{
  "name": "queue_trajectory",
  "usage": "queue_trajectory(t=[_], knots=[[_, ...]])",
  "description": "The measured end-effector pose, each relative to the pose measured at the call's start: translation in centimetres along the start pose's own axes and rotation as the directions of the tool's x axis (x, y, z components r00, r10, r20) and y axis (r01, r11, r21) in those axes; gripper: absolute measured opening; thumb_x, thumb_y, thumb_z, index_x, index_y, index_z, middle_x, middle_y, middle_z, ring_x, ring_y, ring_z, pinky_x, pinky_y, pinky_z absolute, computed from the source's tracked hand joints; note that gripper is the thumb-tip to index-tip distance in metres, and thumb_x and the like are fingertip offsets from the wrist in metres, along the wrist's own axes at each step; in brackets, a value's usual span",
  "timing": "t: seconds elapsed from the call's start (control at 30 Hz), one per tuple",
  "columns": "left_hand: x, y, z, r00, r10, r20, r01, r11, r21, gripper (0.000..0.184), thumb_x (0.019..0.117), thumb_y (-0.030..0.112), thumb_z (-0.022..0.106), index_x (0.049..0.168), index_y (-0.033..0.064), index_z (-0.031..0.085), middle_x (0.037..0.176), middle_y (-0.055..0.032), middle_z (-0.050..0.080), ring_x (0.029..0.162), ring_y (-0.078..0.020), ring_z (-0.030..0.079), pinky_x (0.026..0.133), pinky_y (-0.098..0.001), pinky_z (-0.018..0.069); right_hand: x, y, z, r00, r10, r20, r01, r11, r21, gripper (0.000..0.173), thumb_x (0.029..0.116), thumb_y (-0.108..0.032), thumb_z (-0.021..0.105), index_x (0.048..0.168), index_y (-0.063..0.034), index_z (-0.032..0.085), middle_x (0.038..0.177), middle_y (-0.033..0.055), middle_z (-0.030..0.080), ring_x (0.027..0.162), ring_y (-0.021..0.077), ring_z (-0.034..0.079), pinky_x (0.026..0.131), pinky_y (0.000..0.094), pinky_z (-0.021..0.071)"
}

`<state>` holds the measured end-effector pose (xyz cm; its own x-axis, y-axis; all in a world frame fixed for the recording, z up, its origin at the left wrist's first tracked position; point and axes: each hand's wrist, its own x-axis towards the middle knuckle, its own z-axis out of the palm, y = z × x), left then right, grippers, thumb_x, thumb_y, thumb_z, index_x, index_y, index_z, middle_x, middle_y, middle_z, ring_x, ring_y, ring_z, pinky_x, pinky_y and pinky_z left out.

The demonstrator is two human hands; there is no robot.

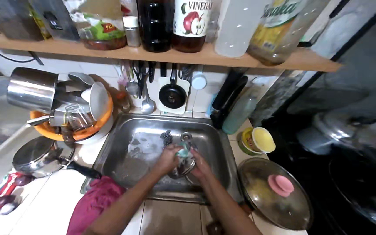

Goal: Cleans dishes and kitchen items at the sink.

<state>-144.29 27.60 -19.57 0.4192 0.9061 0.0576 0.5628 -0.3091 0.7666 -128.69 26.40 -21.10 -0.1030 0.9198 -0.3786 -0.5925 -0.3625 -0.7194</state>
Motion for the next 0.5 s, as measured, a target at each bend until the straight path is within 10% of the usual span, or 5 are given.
queue_trajectory(t=[0.1, 0.23, 0.4, 0.5], knots=[[-0.7, 1.2, 4.2, 0.954, 0.175, -0.245, -0.183, 0.983, -0.012, 0.041, 0.0939, -0.011, 0.052, 0.132, -0.0054, 0.065, 0.146, -0.0315, 0.052, 0.142, -0.0483, 0.045, 0.119, -0.0541, 0.0358, -0.5, -1.5, 0.6, 0.980, -0.187, -0.067, 0.193, 0.976, 0.105, 0.034, 0.1138, -0.025, 0.028, 0.130, -0.0019, 0.047, 0.097, 0.0073, 0.066, 0.084, 0.0125, 0.068, 0.076, 0.0318, 0.0596], [-1.1, -1.1, 6.8, 0.845, 0.287, -0.452, -0.341, 0.939, -0.042, 0.035, 0.0881, -0.018, 0.051, 0.117, -0.0130, 0.070, 0.131, -0.0335, 0.063, 0.122, -0.0466, 0.063, 0.106, -0.0523, 0.0510, -1.1, -2.9, -0.7, 0.928, -0.339, -0.156, 0.362, 0.919, 0.157, 0.024, 0.1049, -0.002, 0.039, 0.128, -0.0018, 0.044, 0.097, 0.0079, 0.065, 0.084, 0.0142, 0.069, 0.076, 0.0339, 0.0606], [2.6, -1.7, 1.4, 0.937, 0.001, -0.350, -0.048, 0.991, -0.126, 0.034, 0.0936, -0.013, 0.049, 0.122, -0.0119, 0.068, 0.132, -0.0300, 0.064, 0.128, -0.0404, 0.060, 0.113, -0.0483, 0.0439, -4.6, -2.9, -1.3, 0.955, -0.294, 0.036, 0.296, 0.952, -0.073, 0.045, 0.0828, 0.009, 0.052, 0.126, 0.0006, 0.045, 0.095, 0.0065, 0.069, 0.083, 0.0127, 0.070, 0.074, 0.0318, 0.0617], [3.4, 0.9, 0.2, 0.947, 0.203, -0.248, -0.223, 0.973, -0.055, 0.029, 0.0925, -0.013, 0.054, 0.114, -0.0098, 0.073, 0.133, -0.0291, 0.064, 0.130, -0.0417, 0.059, 0.112, -0.0522, 0.0445, -4.9, -2.6, -1.1, 0.965, -0.242, 0.106, 0.258, 0.946, -0.194, 0.044, 0.0809, 0.011, 0.054, 0.123, 0.0010, 0.049, 0.095, 0.0049, 0.068, 0.083, 0.0100, 0.069, 0.075, 0.0294, 0.0606]])
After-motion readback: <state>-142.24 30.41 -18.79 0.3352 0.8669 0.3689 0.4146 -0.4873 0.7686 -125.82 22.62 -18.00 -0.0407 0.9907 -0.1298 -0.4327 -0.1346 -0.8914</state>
